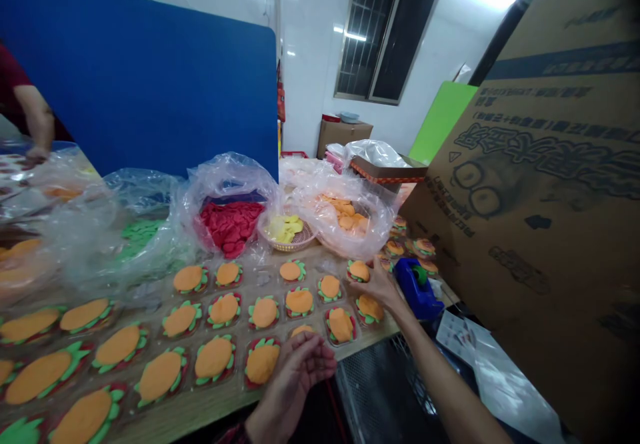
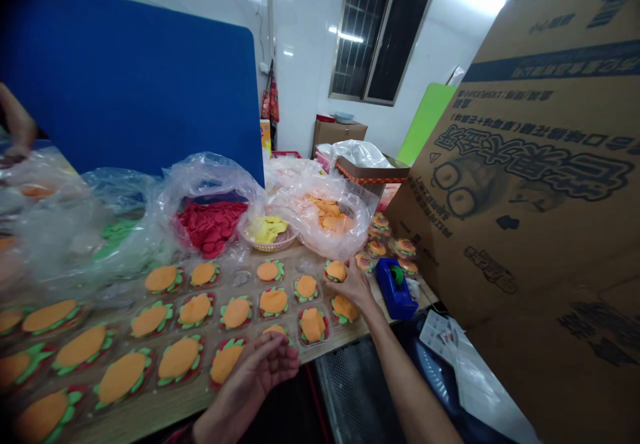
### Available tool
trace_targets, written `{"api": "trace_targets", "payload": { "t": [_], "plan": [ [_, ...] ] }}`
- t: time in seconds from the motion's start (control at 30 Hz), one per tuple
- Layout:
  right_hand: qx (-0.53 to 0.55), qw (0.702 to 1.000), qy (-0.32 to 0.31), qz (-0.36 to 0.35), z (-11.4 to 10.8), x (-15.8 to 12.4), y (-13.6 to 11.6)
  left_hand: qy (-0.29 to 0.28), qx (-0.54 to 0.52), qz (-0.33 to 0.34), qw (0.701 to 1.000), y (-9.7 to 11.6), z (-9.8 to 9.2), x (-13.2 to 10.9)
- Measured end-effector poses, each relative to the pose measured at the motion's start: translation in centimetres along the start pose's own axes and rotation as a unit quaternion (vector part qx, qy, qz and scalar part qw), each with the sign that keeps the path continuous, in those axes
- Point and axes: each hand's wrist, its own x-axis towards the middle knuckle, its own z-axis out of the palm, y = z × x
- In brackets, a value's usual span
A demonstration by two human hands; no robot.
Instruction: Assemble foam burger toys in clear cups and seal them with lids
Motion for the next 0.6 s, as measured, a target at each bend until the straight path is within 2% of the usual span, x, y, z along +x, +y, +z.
{"api": "trace_targets", "payload": {
  "t": [0.17,0.27,0.37,0.47,0.6],
  "plan": [
    [0.068,0.998,0.002,0.012,-0.6,-4.5,-4.0,-0.001,-0.051,0.028,0.998,-0.3,1.0,0.8],
    [0.127,0.991,-0.035,0.012,0.3,-7.7,-7.7,-0.029,-0.109,0.062,0.992,-0.4,2.0,1.2],
    [0.132,0.99,-0.039,-0.011,1.4,-10.2,-11.3,-0.048,-0.15,0.101,0.982,0.0,2.3,1.2],
    [0.132,0.989,-0.044,-0.043,1.8,-11.6,-13.8,-0.027,-0.167,0.136,0.976,0.9,1.4,0.7],
    [0.19,0.973,-0.12,-0.051,1.3,-11.4,-14.4,0.034,-0.184,0.148,0.971,2.7,-0.7,-0.5]
  ]
}}
